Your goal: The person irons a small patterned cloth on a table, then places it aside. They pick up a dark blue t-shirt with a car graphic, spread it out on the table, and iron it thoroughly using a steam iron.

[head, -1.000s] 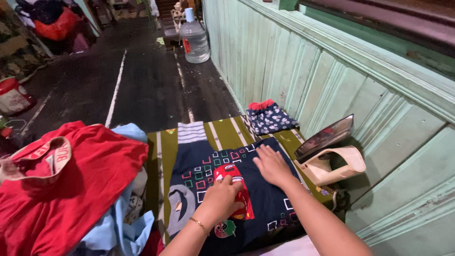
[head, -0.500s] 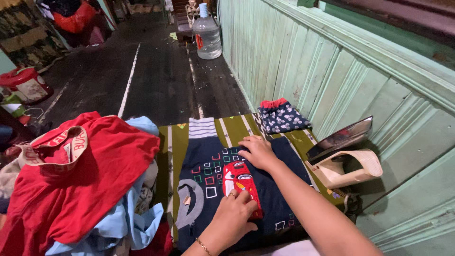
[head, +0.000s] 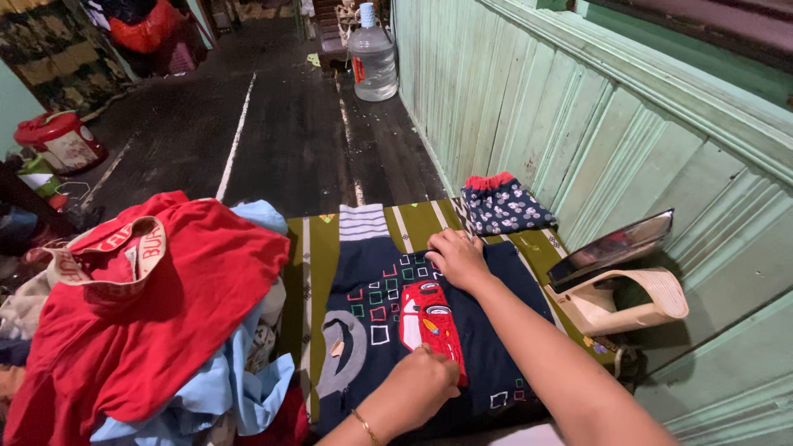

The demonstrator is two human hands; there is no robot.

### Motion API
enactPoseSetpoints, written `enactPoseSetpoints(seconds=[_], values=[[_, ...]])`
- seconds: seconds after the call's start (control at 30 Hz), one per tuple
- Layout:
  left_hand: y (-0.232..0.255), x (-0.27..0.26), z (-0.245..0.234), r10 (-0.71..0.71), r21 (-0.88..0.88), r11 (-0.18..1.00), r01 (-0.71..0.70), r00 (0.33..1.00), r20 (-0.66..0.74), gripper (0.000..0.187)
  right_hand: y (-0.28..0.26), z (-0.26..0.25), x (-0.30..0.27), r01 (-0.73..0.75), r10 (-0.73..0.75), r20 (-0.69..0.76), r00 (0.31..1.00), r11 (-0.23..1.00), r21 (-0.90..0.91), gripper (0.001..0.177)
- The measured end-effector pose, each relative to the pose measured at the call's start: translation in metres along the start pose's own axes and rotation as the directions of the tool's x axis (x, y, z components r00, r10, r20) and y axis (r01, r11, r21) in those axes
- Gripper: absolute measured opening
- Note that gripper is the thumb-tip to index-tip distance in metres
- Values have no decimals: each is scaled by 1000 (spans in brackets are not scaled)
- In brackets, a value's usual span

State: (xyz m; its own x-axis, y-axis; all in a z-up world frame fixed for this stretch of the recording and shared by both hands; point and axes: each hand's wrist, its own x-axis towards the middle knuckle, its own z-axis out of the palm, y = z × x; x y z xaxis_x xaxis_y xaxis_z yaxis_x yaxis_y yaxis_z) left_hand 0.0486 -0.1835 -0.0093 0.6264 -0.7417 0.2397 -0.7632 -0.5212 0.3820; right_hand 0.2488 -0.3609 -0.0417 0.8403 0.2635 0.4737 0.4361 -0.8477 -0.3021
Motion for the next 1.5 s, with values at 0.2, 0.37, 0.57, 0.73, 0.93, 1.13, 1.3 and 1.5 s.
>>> enactPoseSetpoints(seconds=[0.2, 0.37, 0.57, 0.73, 0.93, 1.13, 1.3, 1.5], values=[[-62, 21, -33, -276, 226, 904, 363, 899, -341, 10, -23, -25, -18, 183, -177, -131, 975, 982, 39, 34], [-104, 18, -50, -631, 330, 638, 695, 718, -293, 31, -71, -48, -68, 323, -336, 165, 927, 941, 102, 61], [-86, 15, -81, -820, 332, 538, 775, 572, -6, 63, -87, -70, -92, 335, -344, 376, 860, 938, 93, 81], [-82, -2, -98, -848, 220, 530, 819, 506, 160, 114, -87, -79, -102, 317, -333, 447, 830, 942, 113, 83], [-83, -18, -73, -812, 302, 572, 762, 577, 83, 110, -58, -76, -129, 183, -199, 357, 913, 980, 79, 83], [-55, -43, -71, -831, 383, 512, 769, 556, -4, 104, -18, -87, -151, -41, 63, 314, 947, 996, -78, 76], [-13, -60, -61, -670, 423, 615, 665, 724, -165, 59, -42, -128, -172, 13, -45, 388, 920, 996, 84, 63], [-1, -75, -50, -600, 319, 669, 671, 741, -300, 38, -46, -143, -189, 227, -305, 342, 889, 941, 249, 29]])
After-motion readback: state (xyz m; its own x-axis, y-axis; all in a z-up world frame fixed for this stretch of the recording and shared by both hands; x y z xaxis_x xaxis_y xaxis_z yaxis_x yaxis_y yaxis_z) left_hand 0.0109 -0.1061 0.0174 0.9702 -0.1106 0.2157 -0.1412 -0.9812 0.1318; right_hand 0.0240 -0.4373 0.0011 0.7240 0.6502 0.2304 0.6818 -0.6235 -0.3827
